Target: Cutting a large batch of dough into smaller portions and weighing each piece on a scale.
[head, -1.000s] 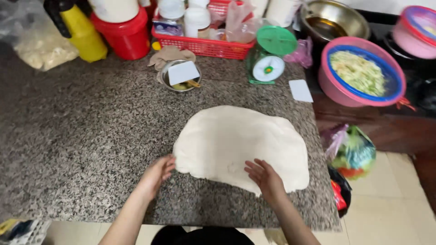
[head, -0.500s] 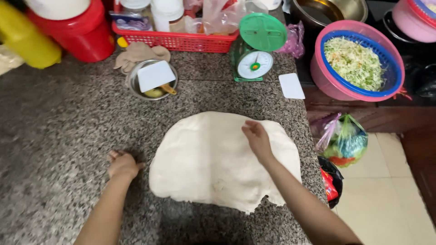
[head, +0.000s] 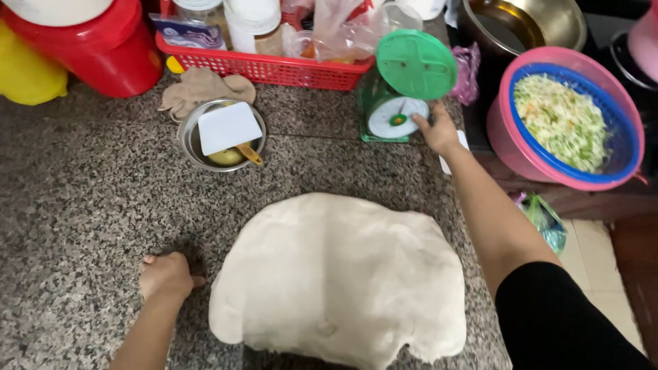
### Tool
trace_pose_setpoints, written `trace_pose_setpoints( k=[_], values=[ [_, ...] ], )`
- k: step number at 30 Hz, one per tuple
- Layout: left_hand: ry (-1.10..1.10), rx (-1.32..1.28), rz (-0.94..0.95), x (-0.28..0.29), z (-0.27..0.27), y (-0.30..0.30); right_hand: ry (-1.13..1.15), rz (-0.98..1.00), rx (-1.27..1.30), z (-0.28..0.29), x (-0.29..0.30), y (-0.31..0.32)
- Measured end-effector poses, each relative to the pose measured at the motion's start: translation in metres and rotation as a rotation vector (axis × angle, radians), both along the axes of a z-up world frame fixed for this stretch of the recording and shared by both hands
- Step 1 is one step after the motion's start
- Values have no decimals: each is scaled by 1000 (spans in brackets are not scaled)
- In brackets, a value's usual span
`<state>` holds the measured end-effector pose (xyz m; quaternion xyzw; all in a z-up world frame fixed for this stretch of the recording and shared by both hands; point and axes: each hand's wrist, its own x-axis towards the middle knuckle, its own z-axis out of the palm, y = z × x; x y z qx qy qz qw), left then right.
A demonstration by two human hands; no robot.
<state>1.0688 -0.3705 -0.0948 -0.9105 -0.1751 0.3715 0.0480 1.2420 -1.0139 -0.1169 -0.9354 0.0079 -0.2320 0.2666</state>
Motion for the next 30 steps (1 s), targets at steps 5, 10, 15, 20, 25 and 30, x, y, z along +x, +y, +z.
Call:
trace_pose_setpoints(
  k=[5, 10, 15, 20, 25, 30],
  values=[
    [41, 54, -70, 8, -12, -2, 364, 151, 302, 3, 10, -4],
    [4, 61, -58, 13, -6, -6, 333, 201, 505, -11, -26, 37],
    [28, 73, -17, 19, -12, -8, 172, 229, 465, -26, -63, 68],
    [40, 92, -96, 13, -18, -3, 360, 263, 702, 19, -94, 130],
    [-19, 64, -89, 9, -29, 4, 305, 470, 762, 20, -92, 150],
    [-15, 53, -85, 11, -37, 8, 498, 292, 922, 28, -89, 140]
  ],
)
